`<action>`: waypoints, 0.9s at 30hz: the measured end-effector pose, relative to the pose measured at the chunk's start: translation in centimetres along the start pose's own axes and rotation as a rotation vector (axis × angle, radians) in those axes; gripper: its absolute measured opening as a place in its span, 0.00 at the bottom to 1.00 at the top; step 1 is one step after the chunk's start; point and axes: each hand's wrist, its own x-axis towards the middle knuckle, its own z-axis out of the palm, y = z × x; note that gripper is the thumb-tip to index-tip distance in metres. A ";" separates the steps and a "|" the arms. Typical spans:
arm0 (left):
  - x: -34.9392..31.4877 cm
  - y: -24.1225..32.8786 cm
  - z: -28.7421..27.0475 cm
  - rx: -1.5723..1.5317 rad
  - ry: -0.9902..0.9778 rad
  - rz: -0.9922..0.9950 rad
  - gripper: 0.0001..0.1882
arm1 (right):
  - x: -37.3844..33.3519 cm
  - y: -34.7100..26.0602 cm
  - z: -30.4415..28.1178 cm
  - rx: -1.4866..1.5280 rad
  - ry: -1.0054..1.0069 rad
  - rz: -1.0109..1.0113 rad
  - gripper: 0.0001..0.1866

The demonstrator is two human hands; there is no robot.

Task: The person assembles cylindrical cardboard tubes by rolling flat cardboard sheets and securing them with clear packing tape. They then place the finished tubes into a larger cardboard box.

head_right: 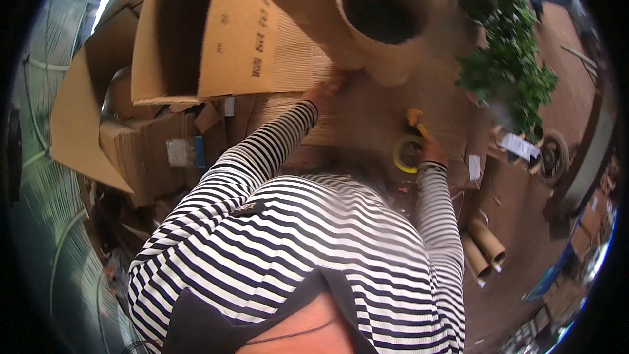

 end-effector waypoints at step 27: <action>-21.0 6.9 -11.6 -0.121 0.846 0.587 0.11 | -5.0 -16.4 -13.0 -0.047 0.385 -1.109 0.16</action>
